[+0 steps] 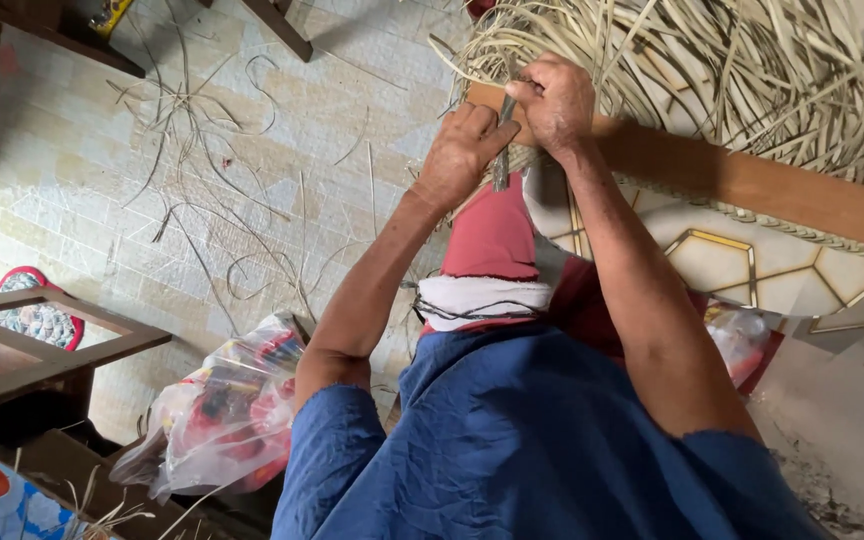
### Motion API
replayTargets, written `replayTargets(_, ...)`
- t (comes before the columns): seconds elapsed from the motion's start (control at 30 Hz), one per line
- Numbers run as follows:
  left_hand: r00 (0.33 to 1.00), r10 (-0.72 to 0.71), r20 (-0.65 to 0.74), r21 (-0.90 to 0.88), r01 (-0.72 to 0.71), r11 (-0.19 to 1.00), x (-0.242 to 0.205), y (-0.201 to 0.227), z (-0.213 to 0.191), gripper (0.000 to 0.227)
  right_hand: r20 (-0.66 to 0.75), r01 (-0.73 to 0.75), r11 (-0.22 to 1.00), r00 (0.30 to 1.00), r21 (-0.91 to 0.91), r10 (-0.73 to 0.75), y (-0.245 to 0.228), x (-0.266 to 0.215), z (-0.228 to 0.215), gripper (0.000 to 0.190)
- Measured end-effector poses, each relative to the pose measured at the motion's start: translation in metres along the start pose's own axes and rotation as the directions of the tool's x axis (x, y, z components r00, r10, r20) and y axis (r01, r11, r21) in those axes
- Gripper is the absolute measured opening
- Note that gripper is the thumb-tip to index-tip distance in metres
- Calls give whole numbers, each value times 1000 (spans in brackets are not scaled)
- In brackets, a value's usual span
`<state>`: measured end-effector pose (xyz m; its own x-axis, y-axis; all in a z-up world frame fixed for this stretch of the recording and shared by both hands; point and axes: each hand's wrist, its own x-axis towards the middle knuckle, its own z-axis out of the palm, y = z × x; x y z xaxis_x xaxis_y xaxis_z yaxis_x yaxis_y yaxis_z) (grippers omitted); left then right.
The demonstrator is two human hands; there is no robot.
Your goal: Securing a woven mat to a wooden frame by wrapping and tying it with twine using a small metal hook.
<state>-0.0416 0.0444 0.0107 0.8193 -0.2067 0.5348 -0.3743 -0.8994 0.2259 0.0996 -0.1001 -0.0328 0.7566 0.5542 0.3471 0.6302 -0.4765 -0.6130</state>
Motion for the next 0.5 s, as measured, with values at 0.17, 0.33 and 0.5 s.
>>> replayTargets(0.17,995,-33,-96,-146,19,989,1,9,8,11,-38,-25,1000,999,4,25,-2,0,4,28)
replayTargets(0.33,947,-238,-216,-395,138,908,6,22,12,18,-39,-119,993,992,12,120,1,5,2,26)
replayTargets(0.5,829,-556,-56,-779,312,544,-10,7,72,32,-10,-46,997,999,66,47,-1,3,0,32)
